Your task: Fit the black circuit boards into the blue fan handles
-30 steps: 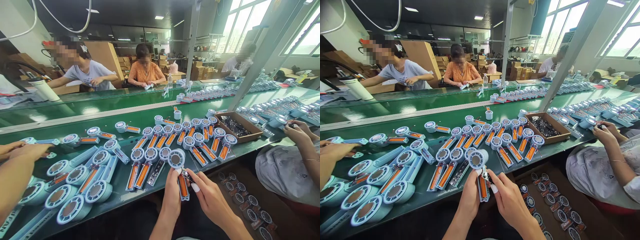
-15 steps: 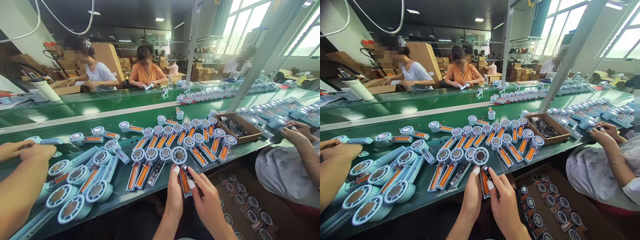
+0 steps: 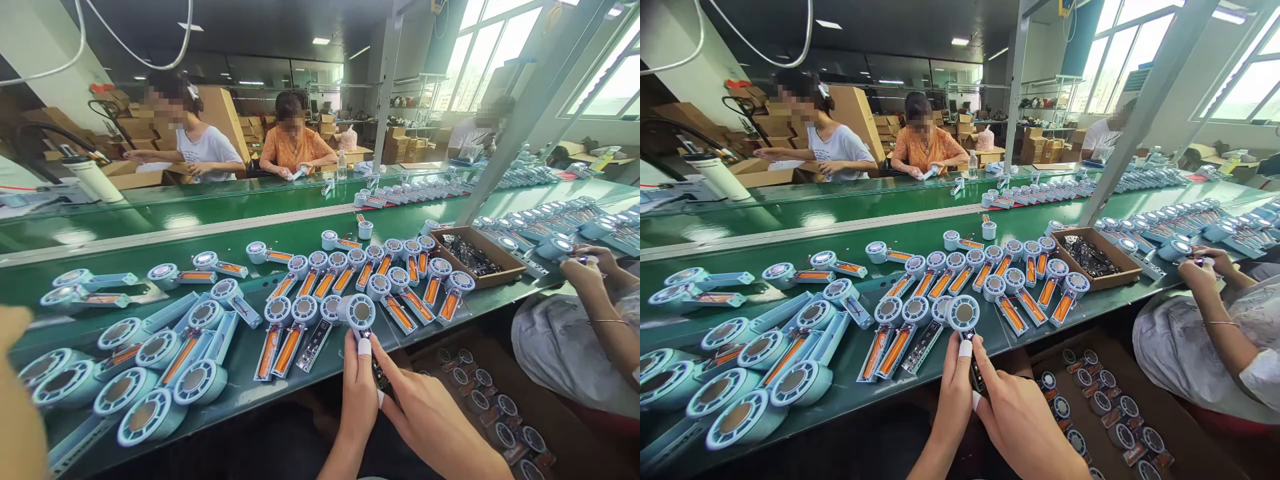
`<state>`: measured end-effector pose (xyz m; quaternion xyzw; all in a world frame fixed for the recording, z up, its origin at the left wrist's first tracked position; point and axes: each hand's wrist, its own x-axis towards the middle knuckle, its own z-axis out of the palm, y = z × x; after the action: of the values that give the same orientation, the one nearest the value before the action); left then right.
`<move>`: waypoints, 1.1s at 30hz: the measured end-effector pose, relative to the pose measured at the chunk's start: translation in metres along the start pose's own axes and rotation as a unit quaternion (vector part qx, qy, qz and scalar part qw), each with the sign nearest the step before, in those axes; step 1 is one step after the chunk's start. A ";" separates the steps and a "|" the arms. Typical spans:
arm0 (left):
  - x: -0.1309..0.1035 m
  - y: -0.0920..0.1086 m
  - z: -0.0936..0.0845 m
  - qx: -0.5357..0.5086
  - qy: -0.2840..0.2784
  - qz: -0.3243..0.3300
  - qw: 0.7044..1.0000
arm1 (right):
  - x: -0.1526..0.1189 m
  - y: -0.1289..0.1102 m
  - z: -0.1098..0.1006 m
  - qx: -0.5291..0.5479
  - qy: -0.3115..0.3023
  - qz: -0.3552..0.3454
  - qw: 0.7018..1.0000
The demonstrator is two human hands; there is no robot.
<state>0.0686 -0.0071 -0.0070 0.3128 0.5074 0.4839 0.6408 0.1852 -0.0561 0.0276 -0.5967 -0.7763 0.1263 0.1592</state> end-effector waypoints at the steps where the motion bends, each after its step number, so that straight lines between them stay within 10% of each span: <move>1: 0.002 0.000 -0.001 -0.006 -0.001 -0.004 1.000 | 0.000 0.003 -0.004 0.019 -0.023 0.001 1.000; 6: 0.006 0.001 0.000 -0.058 -0.030 -0.029 0.997 | 0.002 0.024 0.005 0.254 -0.070 0.045 0.964; 11: 0.003 0.002 0.004 -0.099 -0.069 -0.062 0.991 | 0.005 0.025 0.044 0.586 -0.021 0.114 0.802; 19: 0.014 -0.008 -0.008 0.154 -0.028 0.016 0.988 | 0.003 0.010 0.076 0.661 0.014 0.191 0.725; 25: 0.025 0.011 -0.026 0.304 -0.046 0.129 0.943 | 0.011 0.019 0.079 0.590 0.017 0.225 0.775; 29: 0.029 0.015 -0.052 0.389 0.062 0.236 0.888 | 0.019 0.037 0.077 0.400 0.033 0.178 0.898; 33: 0.032 0.004 -0.073 0.592 0.182 0.448 0.645 | 0.030 0.049 0.065 0.101 0.081 0.077 0.989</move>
<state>-0.0017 0.0181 -0.0358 0.7200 0.5901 0.3561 -0.0811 0.1959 -0.0147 -0.0481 -0.6438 -0.6958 0.1674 0.2707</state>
